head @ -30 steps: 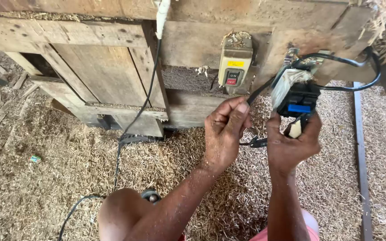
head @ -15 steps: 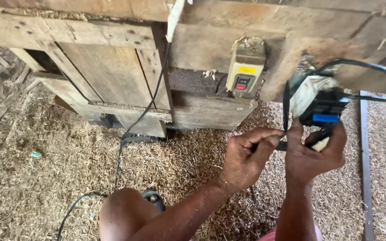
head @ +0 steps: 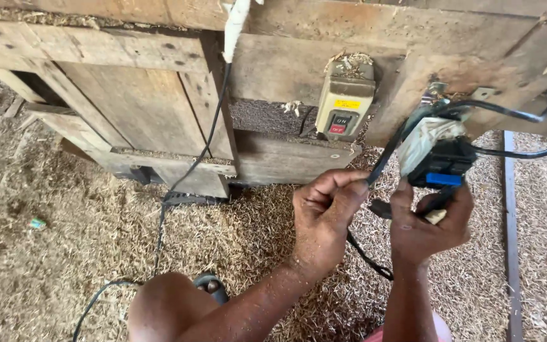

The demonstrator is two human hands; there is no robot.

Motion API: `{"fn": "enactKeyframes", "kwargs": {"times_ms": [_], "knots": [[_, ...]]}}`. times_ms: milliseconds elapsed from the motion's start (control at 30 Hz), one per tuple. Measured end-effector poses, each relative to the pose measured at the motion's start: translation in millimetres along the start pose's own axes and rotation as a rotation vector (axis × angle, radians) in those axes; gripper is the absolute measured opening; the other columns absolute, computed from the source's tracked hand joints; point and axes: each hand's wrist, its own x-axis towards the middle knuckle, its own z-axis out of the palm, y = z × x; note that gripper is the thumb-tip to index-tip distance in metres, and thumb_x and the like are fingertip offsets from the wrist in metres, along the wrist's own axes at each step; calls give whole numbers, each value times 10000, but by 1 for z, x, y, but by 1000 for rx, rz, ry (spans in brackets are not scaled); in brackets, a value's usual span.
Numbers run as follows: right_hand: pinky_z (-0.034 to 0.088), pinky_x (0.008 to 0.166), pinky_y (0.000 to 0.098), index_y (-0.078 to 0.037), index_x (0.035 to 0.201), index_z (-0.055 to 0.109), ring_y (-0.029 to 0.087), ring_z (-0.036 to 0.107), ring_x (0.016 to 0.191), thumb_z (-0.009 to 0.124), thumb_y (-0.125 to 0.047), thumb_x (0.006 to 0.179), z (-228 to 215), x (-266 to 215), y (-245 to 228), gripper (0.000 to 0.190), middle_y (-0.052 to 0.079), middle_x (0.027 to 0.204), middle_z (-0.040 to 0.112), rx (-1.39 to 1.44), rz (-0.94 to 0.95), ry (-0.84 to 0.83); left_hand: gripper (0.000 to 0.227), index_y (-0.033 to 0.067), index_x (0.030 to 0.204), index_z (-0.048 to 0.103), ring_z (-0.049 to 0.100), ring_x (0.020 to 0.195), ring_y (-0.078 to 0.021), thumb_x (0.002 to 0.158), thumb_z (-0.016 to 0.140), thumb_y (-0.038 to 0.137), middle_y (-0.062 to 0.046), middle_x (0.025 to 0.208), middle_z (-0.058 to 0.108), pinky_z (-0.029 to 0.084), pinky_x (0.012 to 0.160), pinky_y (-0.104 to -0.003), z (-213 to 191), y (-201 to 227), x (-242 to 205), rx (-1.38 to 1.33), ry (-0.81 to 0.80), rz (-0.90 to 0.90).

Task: The person kneels on a sawdust-covered floor and works on an electrical switch box mounted to a wooden post, routing and seating black and white wires into the terminals of a breaker-style switch that feeds a green electric planer. They press the wires into place and reposition the cabling throughout the clip.

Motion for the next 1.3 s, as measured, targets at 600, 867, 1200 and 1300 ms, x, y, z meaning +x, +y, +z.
{"fn": "enactKeyframes", "kwargs": {"times_ms": [600, 867, 1200, 1300], "knots": [[464, 551, 203, -11, 1399, 580, 69, 573, 650, 882, -251, 976, 10, 6, 5, 572, 30, 907, 654, -24, -67, 95, 125, 2, 1110, 751, 639, 808, -65, 1012, 686, 45, -35, 910, 735, 543, 753, -242, 1, -10, 1, 23, -63, 67], [499, 601, 249, -34, 1354, 651, 77, 620, 681, 880, -189, 966, -1, 9, 26, 477, -2, 851, 636, -93, -91, -40, 128, -5, 1118, 758, 608, 651, -60, 1010, 693, 19, -67, 803, 707, 513, 566, -229, 7, -14, -9, 114, -162, -26], [536, 699, 267, -33, 1271, 657, 98, 671, 820, 871, -318, 989, -6, 25, 13, 455, 27, 980, 706, -29, -180, -65, 191, -52, 1192, 699, 785, 989, -220, 1019, 663, 20, -204, 1108, 764, 671, 825, -313, 21, 1, -9, 498, -375, 315], [480, 637, 251, -45, 1187, 686, 71, 606, 737, 893, -353, 967, -8, 32, 21, 431, 3, 884, 672, 32, -150, -101, 229, -46, 1248, 671, 791, 933, -231, 1036, 617, 21, -201, 1106, 758, 677, 758, -302, 22, -12, -7, 569, -429, 391]]}}
